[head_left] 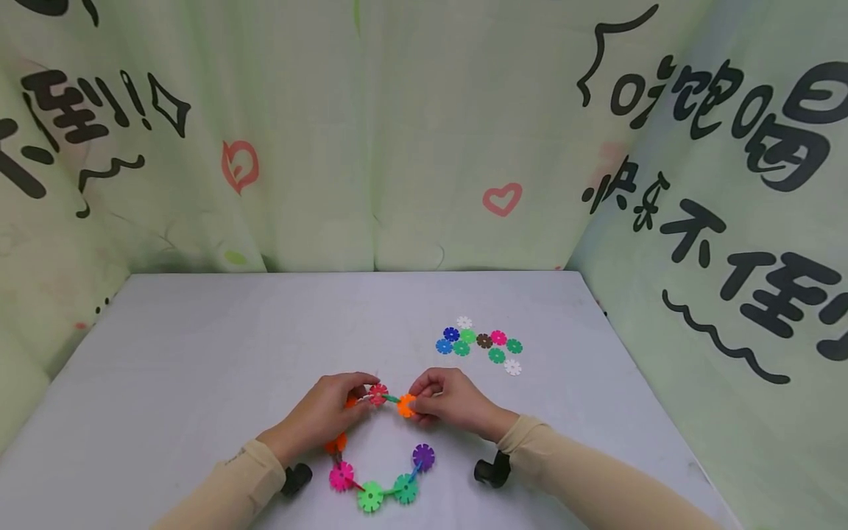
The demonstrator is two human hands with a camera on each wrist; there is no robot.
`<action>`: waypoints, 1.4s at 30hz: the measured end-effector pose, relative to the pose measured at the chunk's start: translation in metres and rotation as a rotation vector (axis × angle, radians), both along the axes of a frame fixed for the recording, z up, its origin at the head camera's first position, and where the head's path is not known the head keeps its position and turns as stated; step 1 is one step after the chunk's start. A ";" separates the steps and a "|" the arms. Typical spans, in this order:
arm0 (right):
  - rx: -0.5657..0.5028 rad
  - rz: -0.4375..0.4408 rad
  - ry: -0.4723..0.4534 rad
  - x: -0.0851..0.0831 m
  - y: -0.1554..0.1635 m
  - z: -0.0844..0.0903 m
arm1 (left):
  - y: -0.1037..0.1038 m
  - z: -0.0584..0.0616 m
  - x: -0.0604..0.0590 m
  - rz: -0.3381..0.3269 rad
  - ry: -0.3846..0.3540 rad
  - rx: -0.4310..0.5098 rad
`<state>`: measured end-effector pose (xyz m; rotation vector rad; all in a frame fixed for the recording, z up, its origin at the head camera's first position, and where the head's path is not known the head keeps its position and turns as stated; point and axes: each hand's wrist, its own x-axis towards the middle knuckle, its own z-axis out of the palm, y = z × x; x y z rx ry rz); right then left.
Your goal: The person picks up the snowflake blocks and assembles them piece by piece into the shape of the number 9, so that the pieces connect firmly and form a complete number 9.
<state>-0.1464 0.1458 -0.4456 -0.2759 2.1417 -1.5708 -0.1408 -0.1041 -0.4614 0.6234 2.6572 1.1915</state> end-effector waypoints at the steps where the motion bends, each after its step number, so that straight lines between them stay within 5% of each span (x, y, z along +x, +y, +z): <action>1: -0.001 -0.003 -0.008 0.000 0.000 0.000 | 0.000 0.000 0.000 -0.002 0.001 -0.001; 42: -0.029 0.038 -0.086 0.002 -0.002 -0.002 | -0.002 -0.001 0.001 -0.004 0.040 -0.042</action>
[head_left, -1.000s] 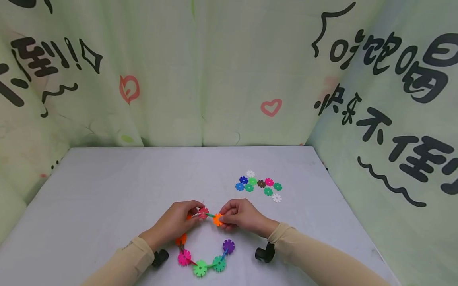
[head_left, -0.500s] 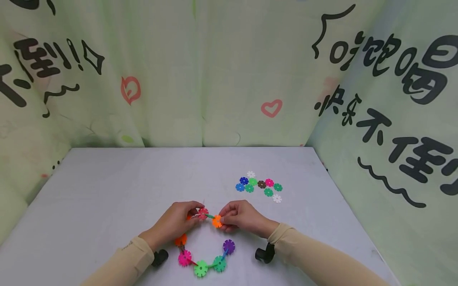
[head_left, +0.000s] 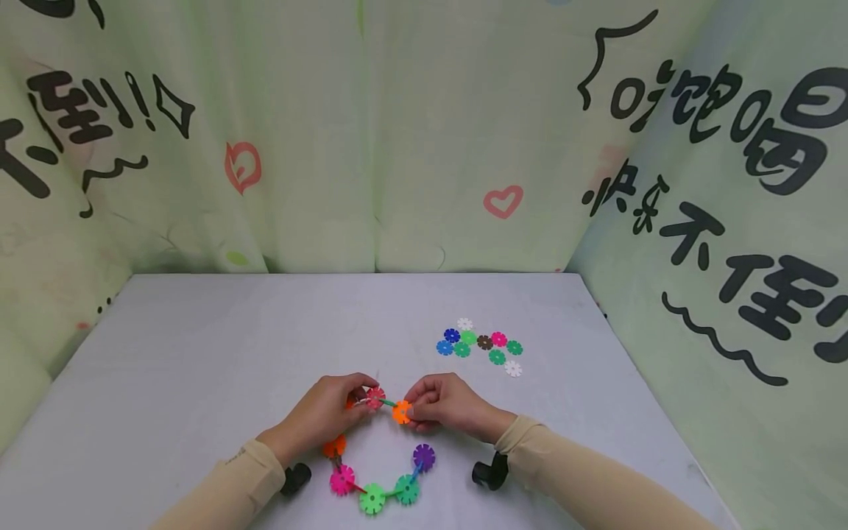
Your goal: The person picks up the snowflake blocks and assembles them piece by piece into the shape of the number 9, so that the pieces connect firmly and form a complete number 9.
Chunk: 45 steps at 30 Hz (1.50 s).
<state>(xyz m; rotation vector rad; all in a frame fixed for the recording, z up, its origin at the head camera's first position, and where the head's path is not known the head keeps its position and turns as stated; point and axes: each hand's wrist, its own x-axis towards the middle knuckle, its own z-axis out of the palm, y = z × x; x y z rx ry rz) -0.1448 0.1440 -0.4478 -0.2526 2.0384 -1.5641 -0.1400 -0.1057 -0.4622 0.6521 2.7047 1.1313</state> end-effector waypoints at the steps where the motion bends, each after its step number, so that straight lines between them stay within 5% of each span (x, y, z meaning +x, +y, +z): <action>1: -0.001 0.001 0.002 0.000 0.000 0.000 | 0.000 0.000 0.000 -0.001 0.000 0.000; 38: 0.080 -0.024 0.030 -0.006 -0.007 0.005 | 0.003 0.002 0.000 -0.042 0.045 -0.036; 45: 0.055 0.053 0.028 -0.010 0.002 -0.002 | 0.002 0.003 0.000 -0.045 0.022 -0.050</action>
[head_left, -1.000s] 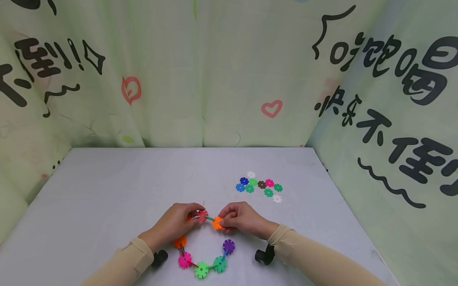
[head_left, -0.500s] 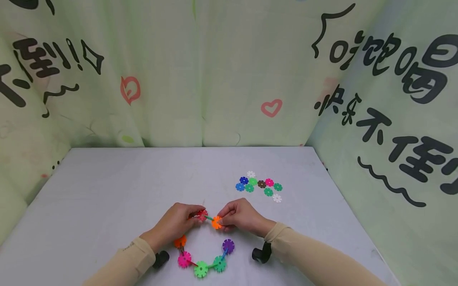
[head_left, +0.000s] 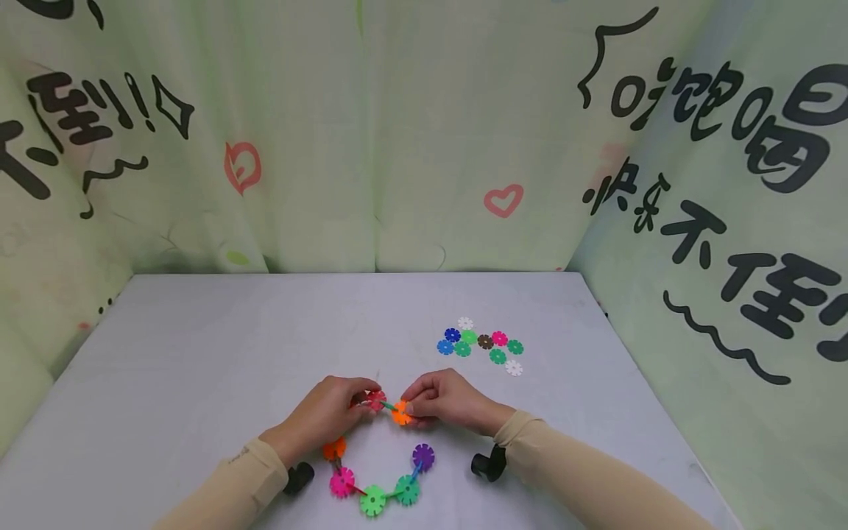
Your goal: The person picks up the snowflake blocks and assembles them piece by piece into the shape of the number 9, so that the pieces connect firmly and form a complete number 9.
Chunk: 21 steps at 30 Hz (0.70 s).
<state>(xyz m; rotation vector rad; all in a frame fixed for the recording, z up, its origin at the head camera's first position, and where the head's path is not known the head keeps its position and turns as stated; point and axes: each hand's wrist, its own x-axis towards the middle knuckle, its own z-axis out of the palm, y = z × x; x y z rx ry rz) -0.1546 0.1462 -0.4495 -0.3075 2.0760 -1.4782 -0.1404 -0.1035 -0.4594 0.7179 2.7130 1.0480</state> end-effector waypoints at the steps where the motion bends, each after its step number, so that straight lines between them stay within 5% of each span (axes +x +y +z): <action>1: 0.008 0.015 0.009 -0.001 0.003 -0.001 | 0.000 0.000 0.000 0.002 -0.001 -0.003; 6: 0.094 0.042 0.099 -0.010 0.023 0.000 | -0.003 -0.001 0.001 0.029 -0.001 -0.016; 15: 0.252 -0.045 0.313 -0.028 0.075 0.005 | -0.004 -0.001 0.003 0.040 0.009 -0.036; 21: 0.332 -0.103 0.333 -0.029 0.109 0.006 | -0.004 0.000 0.003 0.026 0.029 -0.026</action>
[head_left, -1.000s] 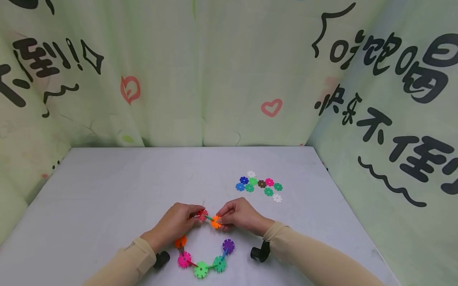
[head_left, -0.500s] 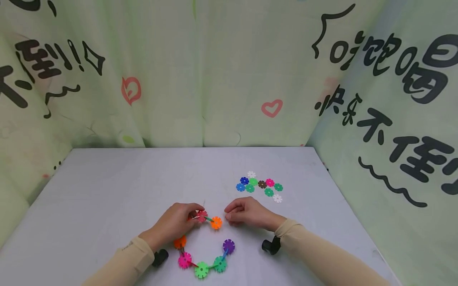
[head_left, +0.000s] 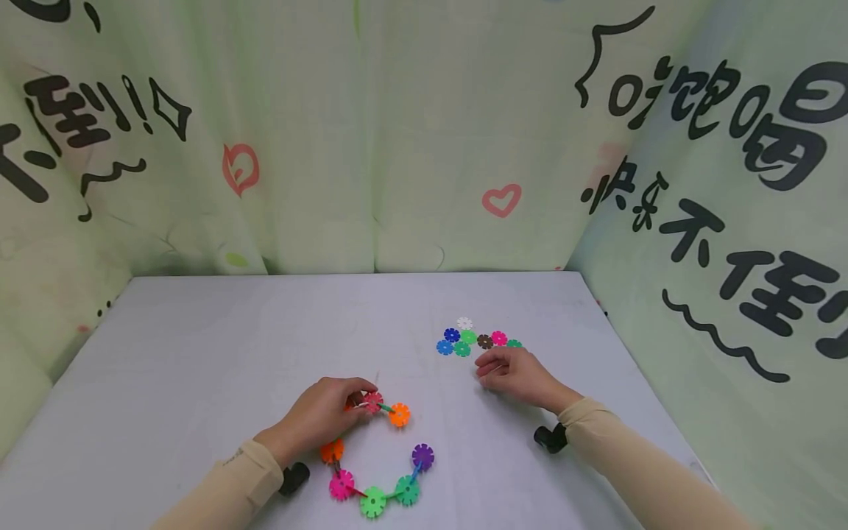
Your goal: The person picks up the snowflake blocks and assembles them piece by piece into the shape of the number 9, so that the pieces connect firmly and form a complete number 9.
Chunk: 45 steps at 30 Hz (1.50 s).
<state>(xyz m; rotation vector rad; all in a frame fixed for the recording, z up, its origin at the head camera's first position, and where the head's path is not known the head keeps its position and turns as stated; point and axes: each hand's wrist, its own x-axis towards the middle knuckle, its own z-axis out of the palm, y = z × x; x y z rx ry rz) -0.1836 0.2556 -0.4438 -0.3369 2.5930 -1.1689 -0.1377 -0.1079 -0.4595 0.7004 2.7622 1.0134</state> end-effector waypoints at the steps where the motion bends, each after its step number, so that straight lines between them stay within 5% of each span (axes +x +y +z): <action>1: 0.012 -0.014 0.005 0.000 0.005 0.000 | 0.000 0.000 0.000 -0.002 0.003 0.003; 13: 0.150 -0.228 0.114 -0.001 0.041 -0.004 | -0.001 0.000 0.000 0.009 -0.016 0.012; 45: 0.245 -0.185 0.092 -0.008 0.044 -0.006 | -0.003 -0.003 -0.002 0.007 -0.017 0.031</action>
